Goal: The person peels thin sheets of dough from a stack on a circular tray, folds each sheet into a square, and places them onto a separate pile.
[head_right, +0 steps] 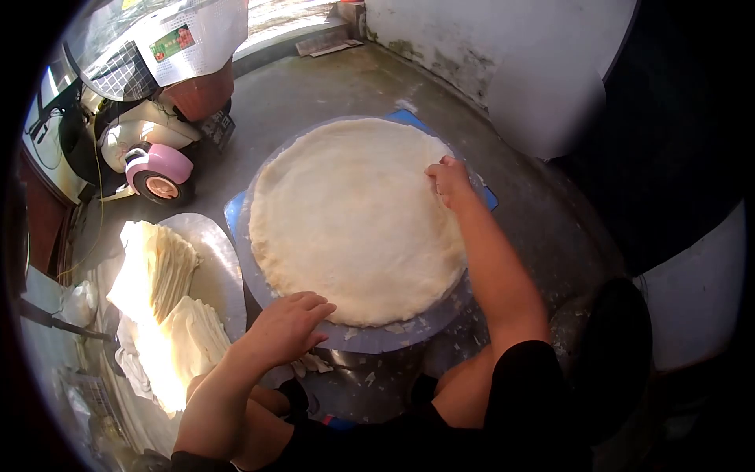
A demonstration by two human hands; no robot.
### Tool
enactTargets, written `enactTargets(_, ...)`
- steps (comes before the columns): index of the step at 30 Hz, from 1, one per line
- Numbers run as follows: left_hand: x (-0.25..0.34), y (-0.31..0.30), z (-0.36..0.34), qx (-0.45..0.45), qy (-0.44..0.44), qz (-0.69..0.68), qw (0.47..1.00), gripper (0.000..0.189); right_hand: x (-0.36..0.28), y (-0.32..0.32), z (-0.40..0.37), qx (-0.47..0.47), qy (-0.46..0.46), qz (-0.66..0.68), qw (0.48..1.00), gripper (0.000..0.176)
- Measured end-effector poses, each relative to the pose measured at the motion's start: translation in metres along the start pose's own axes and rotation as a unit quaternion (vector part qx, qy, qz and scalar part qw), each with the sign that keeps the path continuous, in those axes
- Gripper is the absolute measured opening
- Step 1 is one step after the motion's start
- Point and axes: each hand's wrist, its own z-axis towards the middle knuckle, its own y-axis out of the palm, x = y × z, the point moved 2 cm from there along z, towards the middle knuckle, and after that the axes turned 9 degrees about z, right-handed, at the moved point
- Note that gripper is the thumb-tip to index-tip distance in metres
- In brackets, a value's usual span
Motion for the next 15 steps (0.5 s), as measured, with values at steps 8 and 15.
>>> enactTargets(8,-0.013,0.001,0.006,0.01,-0.043,-0.003,0.999,0.047,-0.043,0.119,-0.114,-0.229,-0.025,-0.088,0.969,0.05)
enactTargets(15,-0.097,0.009,0.043,0.143,-0.203,-0.218,0.944,0.06,-0.042,0.155,-0.174,-0.406,0.046,-0.055,0.911,0.039)
